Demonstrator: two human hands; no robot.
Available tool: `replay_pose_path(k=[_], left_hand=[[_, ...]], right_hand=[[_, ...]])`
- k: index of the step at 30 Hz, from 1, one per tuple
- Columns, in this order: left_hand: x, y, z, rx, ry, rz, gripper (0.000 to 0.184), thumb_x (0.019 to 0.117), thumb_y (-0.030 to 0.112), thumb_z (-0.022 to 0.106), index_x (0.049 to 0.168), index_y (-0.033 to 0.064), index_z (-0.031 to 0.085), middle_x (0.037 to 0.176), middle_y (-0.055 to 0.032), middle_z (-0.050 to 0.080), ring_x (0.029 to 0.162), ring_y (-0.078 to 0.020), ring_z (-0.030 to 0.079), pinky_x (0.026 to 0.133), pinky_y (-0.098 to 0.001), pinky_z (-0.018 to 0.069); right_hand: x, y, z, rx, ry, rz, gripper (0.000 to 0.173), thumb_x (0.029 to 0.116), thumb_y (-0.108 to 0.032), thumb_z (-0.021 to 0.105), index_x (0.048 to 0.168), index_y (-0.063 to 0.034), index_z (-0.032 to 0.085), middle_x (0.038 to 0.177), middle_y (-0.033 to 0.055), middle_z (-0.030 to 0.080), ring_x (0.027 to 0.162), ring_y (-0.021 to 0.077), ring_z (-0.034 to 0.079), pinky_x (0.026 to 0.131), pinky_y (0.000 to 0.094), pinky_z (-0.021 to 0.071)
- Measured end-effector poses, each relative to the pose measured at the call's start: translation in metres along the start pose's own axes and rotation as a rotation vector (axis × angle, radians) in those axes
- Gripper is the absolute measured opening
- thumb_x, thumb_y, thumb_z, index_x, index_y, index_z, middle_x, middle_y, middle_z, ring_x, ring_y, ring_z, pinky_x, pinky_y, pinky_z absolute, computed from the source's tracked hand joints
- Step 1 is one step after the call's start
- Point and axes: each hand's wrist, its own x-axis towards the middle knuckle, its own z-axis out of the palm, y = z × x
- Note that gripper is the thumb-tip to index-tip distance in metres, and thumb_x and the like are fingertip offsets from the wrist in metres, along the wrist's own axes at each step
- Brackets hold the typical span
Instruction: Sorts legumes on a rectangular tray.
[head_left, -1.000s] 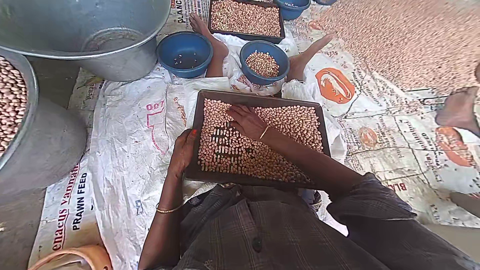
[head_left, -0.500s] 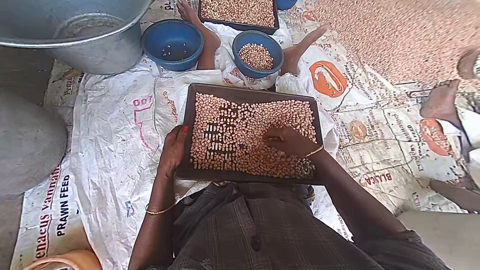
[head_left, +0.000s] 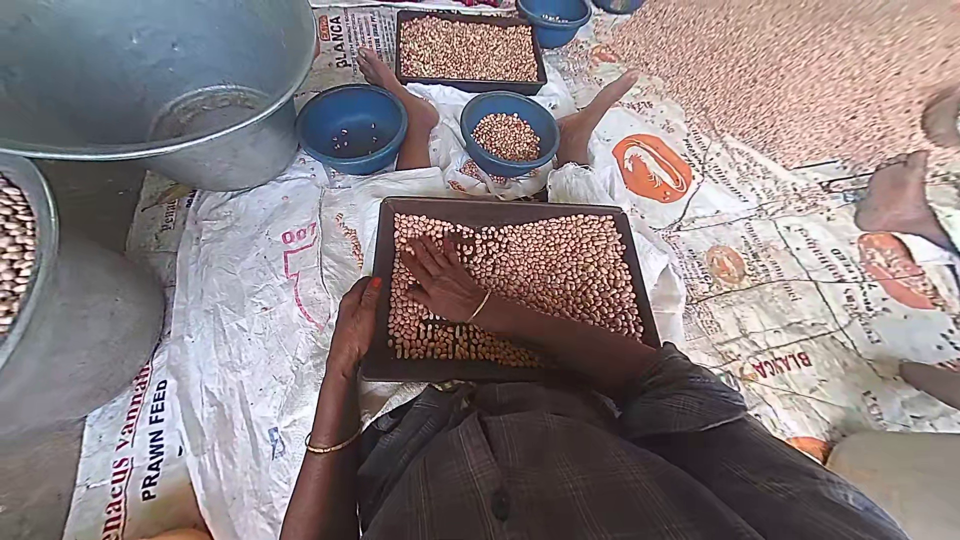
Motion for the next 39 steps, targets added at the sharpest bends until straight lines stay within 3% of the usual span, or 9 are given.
replay_pose_path(k=[4, 10, 15, 21, 23, 25, 29, 32, 39], left_hand=[[0.001, -0.002, -0.001, 0.024, -0.019, -0.005, 0.043, 0.1121, 0.03, 0.033, 0.118, -0.0003, 0.064, 0.105, -0.0149, 0.066, 0.099, -0.0193, 0.063, 0.091, -0.045, 0.0494], [0.003, -0.006, 0.002, 0.022, -0.026, 0.036, 0.046, 0.1122, 0.034, 0.034, 0.112, -0.0003, 0.064, 0.101, -0.0166, 0.064, 0.094, -0.0261, 0.062, 0.085, -0.051, 0.0488], [0.004, -0.004, 0.0, 0.029, -0.034, 0.027, 0.044, 0.1124, 0.033, 0.035, 0.111, -0.0008, 0.064, 0.101, -0.0166, 0.064, 0.094, -0.0259, 0.062, 0.086, -0.0501, 0.0483], [0.003, -0.004, 0.0, 0.039, -0.025, 0.037, 0.044, 0.1121, 0.03, 0.034, 0.114, -0.0022, 0.064, 0.104, -0.0165, 0.065, 0.099, -0.0242, 0.062, 0.091, -0.0493, 0.0479], [0.002, -0.004, -0.001, 0.022, -0.025, 0.029, 0.044, 0.1123, 0.03, 0.034, 0.117, -0.0023, 0.064, 0.108, -0.017, 0.066, 0.103, -0.0238, 0.063, 0.094, -0.0489, 0.0482], [0.001, -0.002, -0.001, 0.017, -0.019, 0.023, 0.042, 0.1121, 0.029, 0.035, 0.115, -0.0014, 0.064, 0.107, -0.0155, 0.066, 0.102, -0.0224, 0.062, 0.093, -0.0477, 0.0478], [0.003, -0.002, 0.0, 0.003, -0.019, 0.029, 0.041, 0.1121, 0.027, 0.036, 0.114, -0.0018, 0.064, 0.106, -0.0156, 0.065, 0.1, -0.0227, 0.061, 0.091, -0.0475, 0.0471], [0.003, -0.001, 0.0, -0.006, -0.018, 0.027, 0.041, 0.112, 0.026, 0.036, 0.115, -0.0031, 0.064, 0.108, -0.0175, 0.065, 0.103, -0.0242, 0.062, 0.094, -0.0482, 0.047], [0.004, 0.0, -0.002, -0.005, -0.035, -0.004, 0.041, 0.1121, 0.027, 0.036, 0.117, -0.003, 0.064, 0.111, -0.0194, 0.065, 0.106, -0.0258, 0.062, 0.096, -0.0486, 0.0464]], right_hand=[[-0.036, -0.001, -0.001, -0.03, -0.016, -0.209, 0.056, 0.1076, -0.04, 0.045, 0.153, -0.0069, 0.048, 0.163, 0.0184, 0.038, 0.155, 0.0373, 0.027, 0.124, 0.0647, 0.013], [-0.061, 0.06, -0.025, -0.103, 0.241, 0.146, 0.04, 0.1036, -0.019, 0.055, 0.137, 0.0026, 0.061, 0.15, 0.0242, 0.052, 0.14, 0.0451, 0.047, 0.113, 0.0666, 0.0352], [-0.038, 0.043, -0.063, 0.132, 0.323, 0.176, 0.026, 0.1015, -0.008, 0.057, 0.12, 0.0052, 0.069, 0.138, 0.0239, 0.061, 0.123, 0.0389, 0.063, 0.103, 0.0506, 0.0521], [-0.017, -0.037, -0.028, 0.37, -0.095, -0.277, 0.027, 0.0999, -0.017, 0.062, 0.118, 0.0004, 0.072, 0.128, 0.0193, 0.068, 0.128, 0.0352, 0.06, 0.111, 0.0503, 0.0441], [-0.022, -0.046, -0.016, 0.408, -0.22, -0.464, 0.023, 0.0966, -0.017, 0.062, 0.109, -0.0035, 0.075, 0.12, 0.0165, 0.07, 0.12, 0.0377, 0.06, 0.105, 0.0572, 0.0418], [-0.022, -0.037, -0.023, 0.564, -0.326, -0.522, 0.023, 0.0977, -0.016, 0.061, 0.101, -0.0001, 0.077, 0.105, 0.0157, 0.075, 0.104, 0.03, 0.068, 0.099, 0.0482, 0.0473], [-0.008, -0.002, -0.066, 0.66, -0.243, -0.088, 0.025, 0.1039, -0.015, 0.059, 0.103, 0.0061, 0.071, 0.092, 0.0161, 0.071, 0.079, 0.0196, 0.069, 0.077, 0.0364, 0.0586], [0.018, 0.028, -0.076, 0.312, 0.081, 0.119, 0.023, 0.1034, -0.013, 0.056, 0.114, 0.0022, 0.07, 0.104, 0.0202, 0.073, 0.094, 0.035, 0.072, 0.086, 0.053, 0.0561], [0.054, 0.037, -0.06, -0.128, -0.014, 0.19, 0.029, 0.1002, -0.003, 0.054, 0.127, -0.0015, 0.066, 0.12, 0.026, 0.067, 0.099, 0.0457, 0.069, 0.08, 0.0583, 0.0552]])
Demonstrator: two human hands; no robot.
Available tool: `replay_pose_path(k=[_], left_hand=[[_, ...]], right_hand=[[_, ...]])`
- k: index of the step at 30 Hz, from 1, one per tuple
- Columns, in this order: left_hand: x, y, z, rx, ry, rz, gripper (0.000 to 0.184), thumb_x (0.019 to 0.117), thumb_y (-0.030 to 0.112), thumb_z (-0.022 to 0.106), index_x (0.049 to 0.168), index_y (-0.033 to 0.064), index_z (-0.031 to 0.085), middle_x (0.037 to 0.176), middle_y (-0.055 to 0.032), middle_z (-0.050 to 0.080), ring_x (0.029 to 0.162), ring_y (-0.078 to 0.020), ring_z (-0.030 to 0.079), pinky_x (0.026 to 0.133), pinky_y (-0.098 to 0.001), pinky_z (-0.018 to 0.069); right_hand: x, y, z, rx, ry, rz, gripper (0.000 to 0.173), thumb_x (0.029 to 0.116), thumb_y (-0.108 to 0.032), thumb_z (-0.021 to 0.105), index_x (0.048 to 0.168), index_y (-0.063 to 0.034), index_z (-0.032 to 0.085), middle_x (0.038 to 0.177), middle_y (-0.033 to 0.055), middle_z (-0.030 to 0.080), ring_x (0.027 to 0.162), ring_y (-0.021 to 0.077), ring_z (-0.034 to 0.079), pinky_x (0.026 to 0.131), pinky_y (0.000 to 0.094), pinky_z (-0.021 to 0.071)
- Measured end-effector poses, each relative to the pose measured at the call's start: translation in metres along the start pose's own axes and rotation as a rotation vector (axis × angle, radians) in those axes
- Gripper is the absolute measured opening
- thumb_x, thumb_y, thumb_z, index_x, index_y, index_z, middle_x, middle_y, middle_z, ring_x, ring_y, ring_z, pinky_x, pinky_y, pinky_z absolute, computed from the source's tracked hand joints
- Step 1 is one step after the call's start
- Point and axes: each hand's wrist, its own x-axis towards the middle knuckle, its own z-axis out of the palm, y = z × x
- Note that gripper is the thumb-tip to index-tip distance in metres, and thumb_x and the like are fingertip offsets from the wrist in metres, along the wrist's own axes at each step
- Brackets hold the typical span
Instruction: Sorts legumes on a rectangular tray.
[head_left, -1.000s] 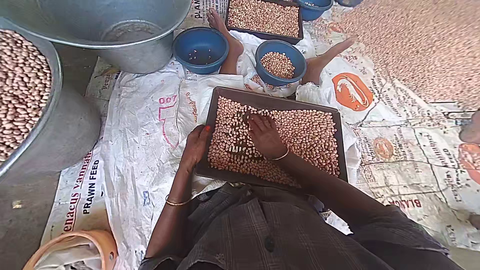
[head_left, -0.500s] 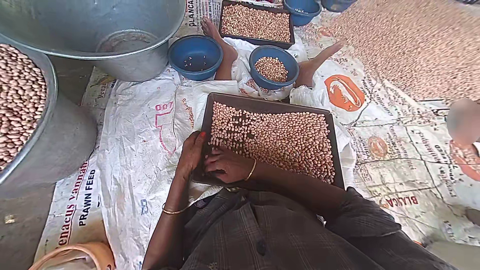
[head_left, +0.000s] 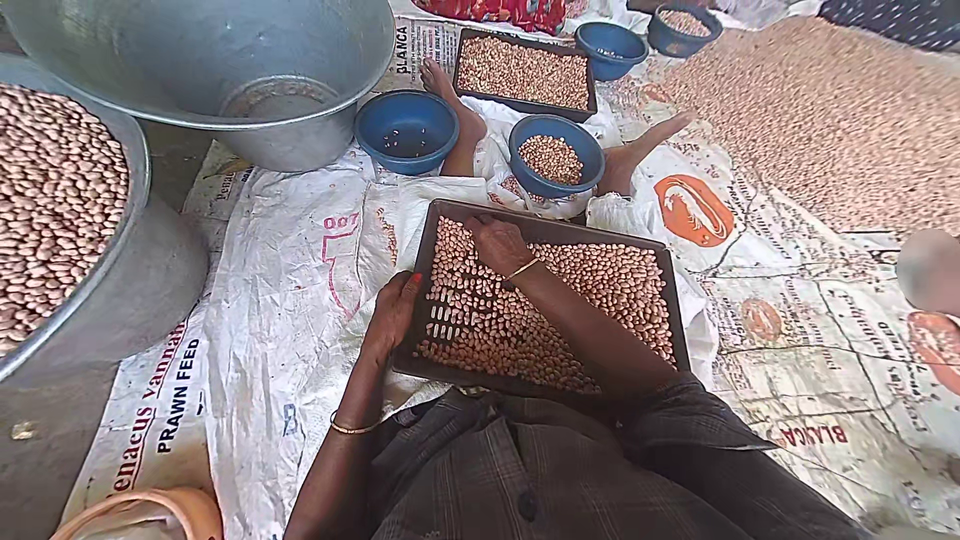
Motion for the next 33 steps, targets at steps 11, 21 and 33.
replay_pose_path(k=[11, 21, 33], left_hand=[[0.0, -0.001, 0.001, -0.002, -0.003, -0.004, 0.042, 0.1122, 0.027, 0.036, 0.118, -0.004, 0.064, 0.113, -0.0208, 0.065, 0.108, -0.0267, 0.062, 0.098, -0.0489, 0.0462], [-0.002, 0.002, 0.0, 0.004, -0.001, 0.0, 0.043, 0.112, 0.027, 0.035, 0.119, -0.0039, 0.064, 0.114, -0.0198, 0.065, 0.109, -0.0244, 0.061, 0.099, -0.0461, 0.0456], [0.0, 0.003, 0.001, -0.019, 0.011, -0.002, 0.041, 0.1121, 0.028, 0.036, 0.114, -0.0013, 0.065, 0.107, -0.0154, 0.065, 0.102, -0.0195, 0.061, 0.094, -0.0426, 0.0474]], right_hand=[[-0.005, -0.002, 0.0, 0.041, -0.033, 0.055, 0.028, 0.1011, -0.007, 0.056, 0.128, -0.002, 0.064, 0.12, 0.0236, 0.068, 0.102, 0.044, 0.069, 0.082, 0.0594, 0.0547], [-0.016, 0.013, 0.011, 0.096, 0.002, -0.182, 0.023, 0.1013, -0.016, 0.059, 0.114, -0.0027, 0.073, 0.104, 0.0216, 0.072, 0.095, 0.0419, 0.071, 0.078, 0.06, 0.0549], [0.002, 0.021, -0.039, 1.111, 0.245, 0.188, 0.027, 0.1073, -0.011, 0.047, 0.122, 0.0085, 0.06, 0.098, 0.0153, 0.069, 0.077, 0.0194, 0.07, 0.072, 0.0365, 0.0607]])
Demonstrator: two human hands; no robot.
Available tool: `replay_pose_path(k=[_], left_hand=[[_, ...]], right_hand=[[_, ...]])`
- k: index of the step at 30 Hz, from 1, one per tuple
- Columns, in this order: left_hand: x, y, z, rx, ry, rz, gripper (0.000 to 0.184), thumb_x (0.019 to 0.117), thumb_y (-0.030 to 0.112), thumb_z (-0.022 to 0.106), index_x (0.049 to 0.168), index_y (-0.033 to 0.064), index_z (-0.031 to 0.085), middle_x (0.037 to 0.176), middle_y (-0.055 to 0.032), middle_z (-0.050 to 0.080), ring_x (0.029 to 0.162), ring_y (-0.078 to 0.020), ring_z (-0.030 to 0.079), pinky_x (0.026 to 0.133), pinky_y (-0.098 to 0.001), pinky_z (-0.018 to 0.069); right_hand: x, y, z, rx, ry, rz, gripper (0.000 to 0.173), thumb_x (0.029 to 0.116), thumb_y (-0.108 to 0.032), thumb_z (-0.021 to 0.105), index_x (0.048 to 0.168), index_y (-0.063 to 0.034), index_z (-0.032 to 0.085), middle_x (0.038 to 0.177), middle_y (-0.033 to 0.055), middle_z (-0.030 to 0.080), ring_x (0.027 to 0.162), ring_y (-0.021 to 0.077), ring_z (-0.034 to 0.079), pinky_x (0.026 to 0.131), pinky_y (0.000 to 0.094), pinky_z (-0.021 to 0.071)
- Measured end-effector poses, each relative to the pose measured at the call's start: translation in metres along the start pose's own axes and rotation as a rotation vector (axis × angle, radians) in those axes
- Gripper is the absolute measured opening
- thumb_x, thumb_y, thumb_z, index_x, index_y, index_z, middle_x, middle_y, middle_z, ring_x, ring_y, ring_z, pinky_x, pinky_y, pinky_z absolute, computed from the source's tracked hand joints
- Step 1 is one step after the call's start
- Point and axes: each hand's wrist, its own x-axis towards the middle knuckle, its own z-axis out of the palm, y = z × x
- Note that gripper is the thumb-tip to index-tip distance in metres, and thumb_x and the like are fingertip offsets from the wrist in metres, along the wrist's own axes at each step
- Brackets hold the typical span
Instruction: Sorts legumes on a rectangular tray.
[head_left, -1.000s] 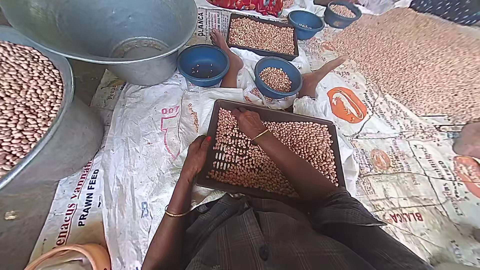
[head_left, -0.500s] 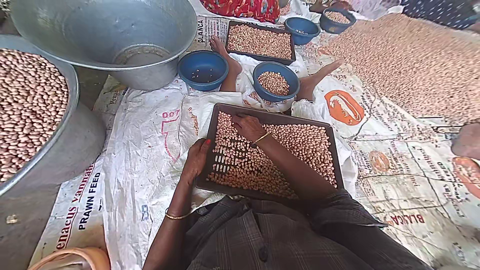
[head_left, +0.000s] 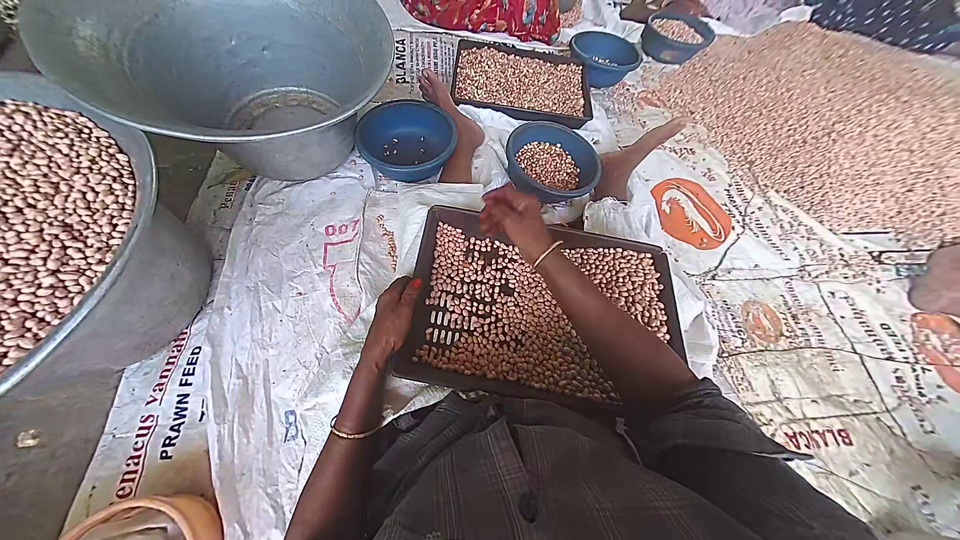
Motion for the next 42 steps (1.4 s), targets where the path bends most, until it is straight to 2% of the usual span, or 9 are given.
replay_pose_path(k=[6, 11, 14, 17, 20, 25, 29, 32, 42], left_hand=[[-0.002, -0.003, -0.001, 0.008, -0.004, 0.002, 0.04, 0.1121, 0.027, 0.036, 0.114, -0.0016, 0.064, 0.106, -0.0158, 0.065, 0.101, -0.0211, 0.062, 0.093, -0.0439, 0.0476], [-0.001, -0.002, 0.0, 0.008, -0.006, 0.002, 0.04, 0.1119, 0.028, 0.037, 0.113, -0.0005, 0.064, 0.104, -0.0146, 0.065, 0.098, -0.0203, 0.062, 0.091, -0.0437, 0.0484], [-0.002, -0.003, 0.0, 0.0, -0.003, -0.003, 0.04, 0.112, 0.029, 0.037, 0.113, 0.0001, 0.065, 0.105, -0.0146, 0.065, 0.1, -0.0205, 0.062, 0.092, -0.0441, 0.0481], [0.0, -0.003, 0.0, 0.0, -0.004, -0.002, 0.041, 0.1121, 0.029, 0.037, 0.112, 0.0001, 0.065, 0.104, -0.0143, 0.065, 0.099, -0.0199, 0.062, 0.092, -0.0437, 0.0486], [-0.002, -0.002, 0.0, 0.004, -0.003, -0.003, 0.041, 0.112, 0.029, 0.037, 0.114, -0.0008, 0.065, 0.106, -0.0157, 0.066, 0.102, -0.0208, 0.062, 0.094, -0.0445, 0.0478], [-0.002, 0.0, 0.0, 0.011, -0.007, -0.004, 0.042, 0.1119, 0.029, 0.036, 0.118, -0.0009, 0.065, 0.111, -0.0157, 0.066, 0.106, -0.0192, 0.062, 0.097, -0.0424, 0.0471], [-0.001, 0.0, -0.001, -0.005, -0.011, -0.007, 0.041, 0.1119, 0.028, 0.037, 0.118, -0.0025, 0.064, 0.111, -0.0166, 0.065, 0.106, -0.021, 0.061, 0.097, -0.0429, 0.0468], [-0.001, -0.001, -0.001, -0.012, -0.012, -0.004, 0.041, 0.112, 0.027, 0.037, 0.117, -0.0027, 0.064, 0.11, -0.0164, 0.065, 0.104, -0.0205, 0.062, 0.096, -0.0424, 0.0475], [-0.002, 0.0, 0.0, -0.004, -0.003, 0.002, 0.04, 0.1117, 0.026, 0.037, 0.118, -0.0028, 0.064, 0.112, -0.0168, 0.066, 0.106, -0.0199, 0.062, 0.097, -0.0419, 0.047]], right_hand=[[-0.027, 0.023, 0.035, -0.761, -0.409, -0.193, 0.015, 0.0968, -0.008, 0.065, 0.106, 0.0006, 0.073, 0.103, 0.0197, 0.073, 0.099, 0.0371, 0.07, 0.091, 0.0568, 0.0537], [-0.05, 0.025, 0.035, -0.873, -0.456, -0.26, 0.018, 0.0959, 0.002, 0.062, 0.11, 0.0029, 0.073, 0.11, 0.0223, 0.069, 0.104, 0.039, 0.069, 0.093, 0.0528, 0.0548], [-0.049, 0.025, 0.023, -0.579, -0.388, -0.201, 0.014, 0.0965, -0.002, 0.065, 0.106, 0.0036, 0.074, 0.102, 0.0181, 0.073, 0.092, 0.0284, 0.071, 0.087, 0.0454, 0.0576], [-0.024, 0.009, -0.001, 0.09, 0.084, -0.046, 0.021, 0.1008, -0.004, 0.058, 0.115, 0.0102, 0.064, 0.099, 0.0136, 0.071, 0.081, 0.0171, 0.071, 0.078, 0.0353, 0.0622], [0.004, -0.009, -0.011, 0.501, 0.339, 0.086, 0.025, 0.1091, -0.019, 0.048, 0.123, 0.0012, 0.054, 0.099, 0.0082, 0.069, 0.082, 0.0162, 0.072, 0.078, 0.0321, 0.0623], [-0.014, 0.021, 0.036, -0.227, -0.2, -0.127, 0.021, 0.1049, -0.007, 0.054, 0.114, 0.0054, 0.068, 0.104, 0.0184, 0.071, 0.089, 0.0242, 0.071, 0.083, 0.041, 0.0595], [-0.012, 0.046, 0.068, -0.762, -0.225, -0.356, 0.021, 0.1003, -0.006, 0.058, 0.113, 0.0019, 0.073, 0.115, 0.0245, 0.067, 0.106, 0.0401, 0.068, 0.092, 0.0532, 0.0555], [-0.015, 0.042, 0.069, -0.855, -0.291, -0.354, 0.024, 0.099, -0.008, 0.063, 0.12, 0.0021, 0.07, 0.126, 0.0254, 0.065, 0.117, 0.0422, 0.064, 0.096, 0.0543, 0.0538], [-0.029, 0.051, 0.074, -0.996, -0.258, -0.595, 0.016, 0.0965, -0.002, 0.062, 0.109, 0.0033, 0.071, 0.114, 0.0217, 0.069, 0.109, 0.0387, 0.068, 0.087, 0.0481, 0.0587]])
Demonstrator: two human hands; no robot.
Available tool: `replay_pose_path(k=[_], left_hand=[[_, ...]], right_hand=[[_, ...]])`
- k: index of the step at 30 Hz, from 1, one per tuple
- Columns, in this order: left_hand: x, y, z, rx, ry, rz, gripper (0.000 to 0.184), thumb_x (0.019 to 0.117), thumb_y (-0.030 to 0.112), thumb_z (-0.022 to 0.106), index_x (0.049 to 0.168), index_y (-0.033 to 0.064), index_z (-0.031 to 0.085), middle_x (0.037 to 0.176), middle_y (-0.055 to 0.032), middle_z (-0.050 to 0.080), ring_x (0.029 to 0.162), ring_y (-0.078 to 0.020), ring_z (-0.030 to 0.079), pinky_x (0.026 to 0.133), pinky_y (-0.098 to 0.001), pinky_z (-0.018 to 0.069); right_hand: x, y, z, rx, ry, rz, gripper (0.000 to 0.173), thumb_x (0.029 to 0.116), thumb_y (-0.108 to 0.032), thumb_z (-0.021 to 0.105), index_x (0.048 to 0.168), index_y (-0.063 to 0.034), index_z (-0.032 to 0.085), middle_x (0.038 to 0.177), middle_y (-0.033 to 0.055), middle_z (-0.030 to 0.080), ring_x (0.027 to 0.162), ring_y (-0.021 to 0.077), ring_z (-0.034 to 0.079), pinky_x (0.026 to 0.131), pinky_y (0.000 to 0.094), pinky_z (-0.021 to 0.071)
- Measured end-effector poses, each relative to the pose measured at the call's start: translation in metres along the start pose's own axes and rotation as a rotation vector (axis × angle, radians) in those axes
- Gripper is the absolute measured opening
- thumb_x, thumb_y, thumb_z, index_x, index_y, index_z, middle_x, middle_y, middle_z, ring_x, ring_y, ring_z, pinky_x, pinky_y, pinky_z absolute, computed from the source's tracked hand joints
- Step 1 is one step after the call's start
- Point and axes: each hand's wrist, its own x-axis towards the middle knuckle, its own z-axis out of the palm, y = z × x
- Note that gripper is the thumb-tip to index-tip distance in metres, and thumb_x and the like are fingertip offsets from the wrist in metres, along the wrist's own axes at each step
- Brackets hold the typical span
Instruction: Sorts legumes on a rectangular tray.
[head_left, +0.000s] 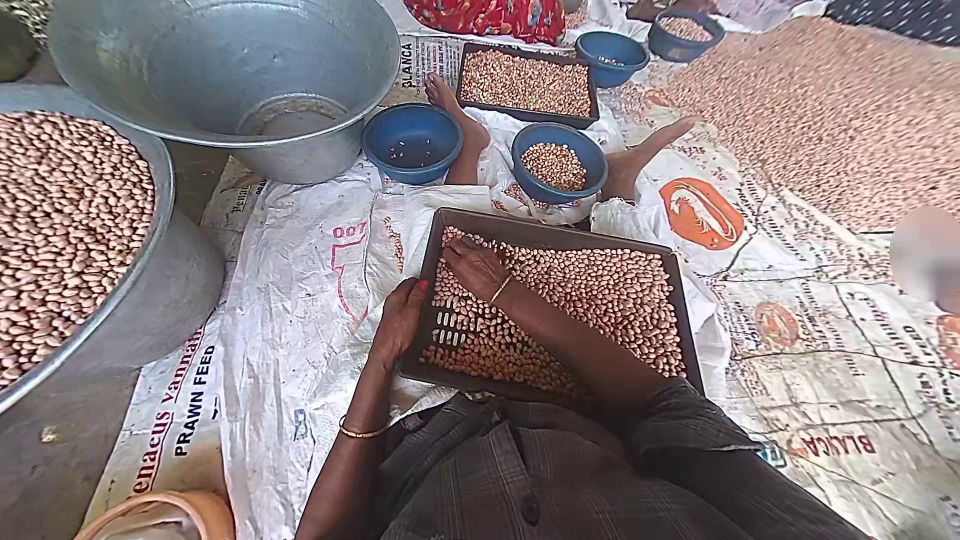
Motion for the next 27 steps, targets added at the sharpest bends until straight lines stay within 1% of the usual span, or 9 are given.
replay_pose_path(k=[5, 8, 11, 15, 17, 20, 22, 25, 27], left_hand=[[0.0, -0.002, 0.001, 0.017, 0.006, 0.031, 0.042, 0.1114, 0.026, 0.036, 0.118, -0.0043, 0.064, 0.111, -0.0175, 0.066, 0.106, -0.0193, 0.061, 0.098, -0.0413, 0.0463], [0.002, -0.002, 0.001, 0.014, 0.007, 0.033, 0.043, 0.1115, 0.027, 0.035, 0.117, -0.0034, 0.064, 0.108, -0.0155, 0.066, 0.103, -0.0163, 0.062, 0.096, -0.0391, 0.0479], [0.001, -0.002, 0.001, 0.003, 0.008, 0.006, 0.041, 0.1115, 0.028, 0.037, 0.117, -0.002, 0.064, 0.109, -0.0146, 0.066, 0.104, -0.0162, 0.062, 0.096, -0.0397, 0.0476], [0.003, -0.004, 0.002, 0.003, 0.013, 0.009, 0.041, 0.1117, 0.028, 0.036, 0.117, -0.0016, 0.064, 0.107, -0.0144, 0.066, 0.101, -0.0162, 0.062, 0.094, -0.0398, 0.0491], [0.003, -0.006, 0.003, 0.0, 0.011, 0.001, 0.042, 0.112, 0.029, 0.036, 0.116, -0.0011, 0.064, 0.104, -0.0135, 0.065, 0.097, -0.0162, 0.063, 0.091, -0.0403, 0.0499], [0.002, -0.006, 0.002, 0.001, 0.006, -0.017, 0.042, 0.1122, 0.029, 0.035, 0.117, -0.0012, 0.063, 0.103, -0.015, 0.065, 0.096, -0.0195, 0.063, 0.09, -0.0434, 0.0503], [0.001, -0.005, 0.001, 0.01, 0.005, -0.024, 0.042, 0.1122, 0.03, 0.035, 0.118, -0.0003, 0.063, 0.103, -0.0145, 0.065, 0.096, -0.0192, 0.063, 0.089, -0.0436, 0.0508], [0.001, -0.005, 0.001, 0.014, 0.008, -0.02, 0.043, 0.1121, 0.032, 0.035, 0.117, 0.0012, 0.064, 0.101, -0.0137, 0.066, 0.094, -0.0188, 0.063, 0.088, -0.044, 0.0507], [0.0, -0.005, 0.001, 0.015, -0.001, -0.018, 0.043, 0.1122, 0.032, 0.035, 0.118, 0.0006, 0.063, 0.104, -0.0144, 0.066, 0.097, -0.0201, 0.063, 0.089, -0.0455, 0.0499]], right_hand=[[-0.002, -0.004, -0.023, 0.124, -0.182, 0.081, 0.022, 0.1025, -0.012, 0.057, 0.113, 0.0026, 0.07, 0.112, 0.0218, 0.069, 0.107, 0.0387, 0.068, 0.088, 0.0526, 0.0551], [0.006, 0.023, -0.056, 0.424, 0.258, 0.286, 0.027, 0.1018, -0.01, 0.058, 0.116, 0.011, 0.068, 0.105, 0.022, 0.073, 0.092, 0.0312, 0.074, 0.085, 0.0468, 0.0599], [0.026, 0.051, -0.095, 0.868, 0.559, 0.615, 0.044, 0.1059, -0.016, 0.055, 0.14, 0.0096, 0.047, 0.104, 0.0168, 0.068, 0.078, 0.0186, 0.072, 0.072, 0.0338, 0.0633], [0.022, 0.045, -0.076, 0.53, 0.127, 0.47, 0.028, 0.1032, -0.011, 0.055, 0.12, 0.0048, 0.069, 0.108, 0.0206, 0.074, 0.1, 0.0316, 0.072, 0.094, 0.0505, 0.0558], [0.018, 0.026, -0.048, 0.351, -0.087, 0.355, 0.035, 0.1028, -0.014, 0.058, 0.136, -0.002, 0.064, 0.129, 0.0187, 0.068, 0.122, 0.036, 0.064, 0.106, 0.055, 0.048], [0.012, 0.004, -0.018, 0.266, -0.209, 0.258, 0.061, 0.1015, -0.02, 0.061, 0.156, -0.0017, 0.04, 0.16, 0.0191, 0.041, 0.145, 0.0403, 0.04, 0.114, 0.059, 0.0339], [0.003, 0.002, -0.016, 0.335, -0.271, 0.181, 0.062, 0.101, -0.02, 0.061, 0.155, 0.0012, 0.039, 0.166, 0.0198, 0.029, 0.152, 0.0396, 0.03, 0.121, 0.0591, 0.0251], [-0.03, 0.009, -0.023, 0.296, -0.288, -0.028, 0.049, 0.1019, -0.021, 0.06, 0.148, -0.0074, 0.055, 0.164, 0.0156, 0.037, 0.155, 0.0339, 0.028, 0.125, 0.0541, 0.0211], [-0.066, 0.004, -0.023, 0.133, -0.31, -0.102, 0.053, 0.1066, -0.036, 0.05, 0.155, -0.015, 0.047, 0.167, 0.0121, 0.033, 0.157, 0.0323, 0.021, 0.126, 0.058, 0.0148]])
